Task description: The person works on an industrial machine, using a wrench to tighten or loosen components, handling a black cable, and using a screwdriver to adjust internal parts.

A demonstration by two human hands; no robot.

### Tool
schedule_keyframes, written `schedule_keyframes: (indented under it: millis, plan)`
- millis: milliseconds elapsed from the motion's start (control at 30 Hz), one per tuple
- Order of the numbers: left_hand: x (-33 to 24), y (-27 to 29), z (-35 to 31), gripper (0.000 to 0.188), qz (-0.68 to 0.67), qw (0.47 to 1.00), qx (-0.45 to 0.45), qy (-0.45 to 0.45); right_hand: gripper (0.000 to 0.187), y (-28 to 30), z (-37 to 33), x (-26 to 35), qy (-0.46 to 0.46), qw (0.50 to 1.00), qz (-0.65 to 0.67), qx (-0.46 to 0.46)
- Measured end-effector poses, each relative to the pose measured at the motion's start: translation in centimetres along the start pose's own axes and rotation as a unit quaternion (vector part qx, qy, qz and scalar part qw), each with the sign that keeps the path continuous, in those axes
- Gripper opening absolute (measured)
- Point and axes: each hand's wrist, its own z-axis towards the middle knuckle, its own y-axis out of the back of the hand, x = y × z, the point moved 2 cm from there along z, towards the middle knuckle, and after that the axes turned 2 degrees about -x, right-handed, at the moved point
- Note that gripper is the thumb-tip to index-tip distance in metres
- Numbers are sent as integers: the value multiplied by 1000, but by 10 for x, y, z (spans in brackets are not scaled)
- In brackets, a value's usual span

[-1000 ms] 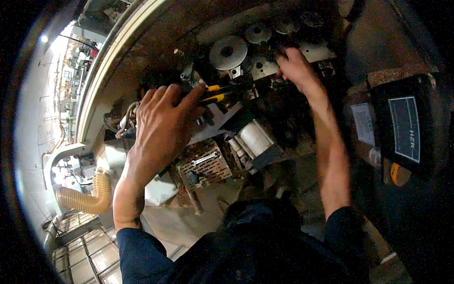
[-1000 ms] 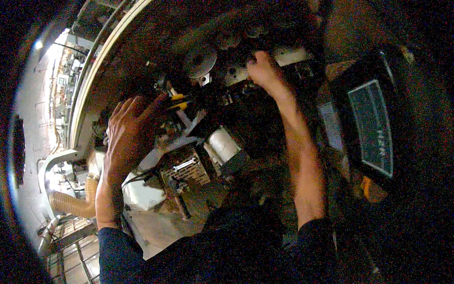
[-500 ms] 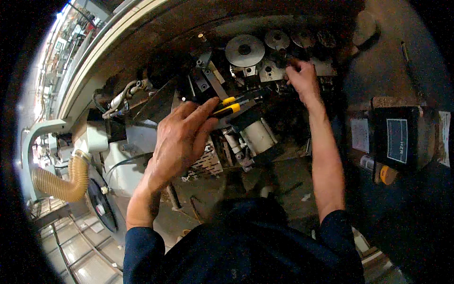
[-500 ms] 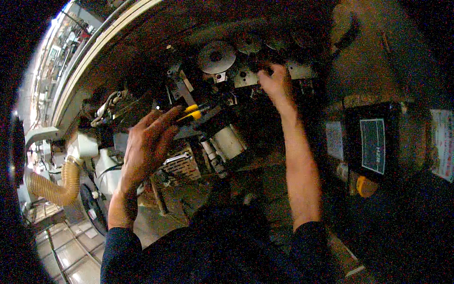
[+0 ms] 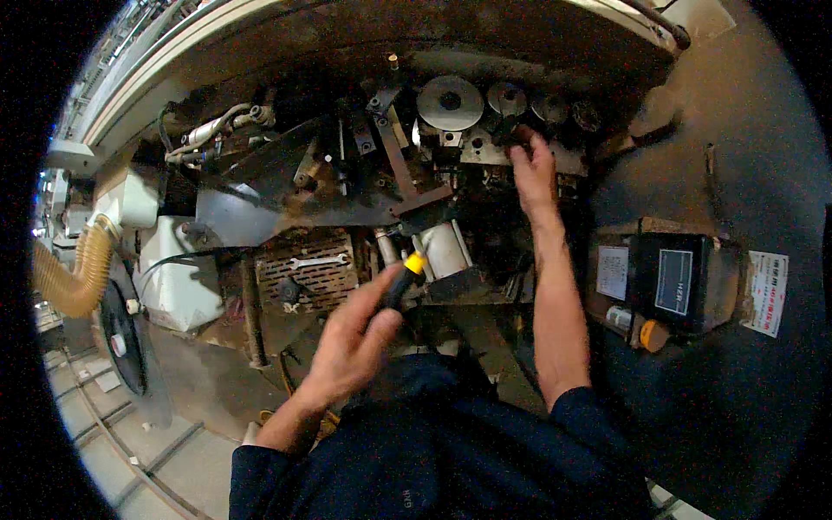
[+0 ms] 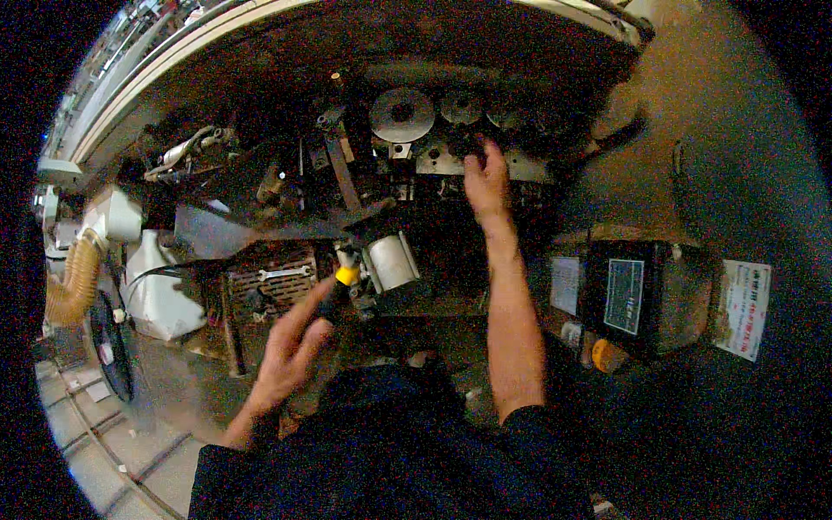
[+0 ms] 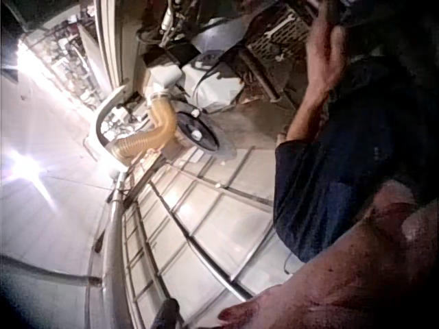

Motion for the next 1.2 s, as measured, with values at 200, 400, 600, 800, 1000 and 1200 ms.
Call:
schedule_keyframes:
  millis: [200, 400, 600, 800, 1000, 1200]
  plan:
    - [3, -61, -30, 55, -122, 988, 92, -4, 37, 19, -38, 58, -64, 989, -79, 106]
    - [23, -104, -56, 54, -247, 969, 30, -5, 34, 99, -84, 202, 16, 989, -52, 135]
    - [29, -173, -35, 58, -248, 964, -49, -77, 30, 139, -15, 320, 218, 943, -227, 105]
    - [23, -207, 28, 60, -229, 964, -131, -32, 39, 93, 110, 288, 374, 743, -459, 311]
    - [21, -213, 118, 57, -254, 919, -302, 0, 49, 38, 150, 218, 313, 561, -577, 505]
    - [18, -209, 175, 56, -242, 914, -315, 78, 70, 17, 163, 128, 405, 594, -412, 560]
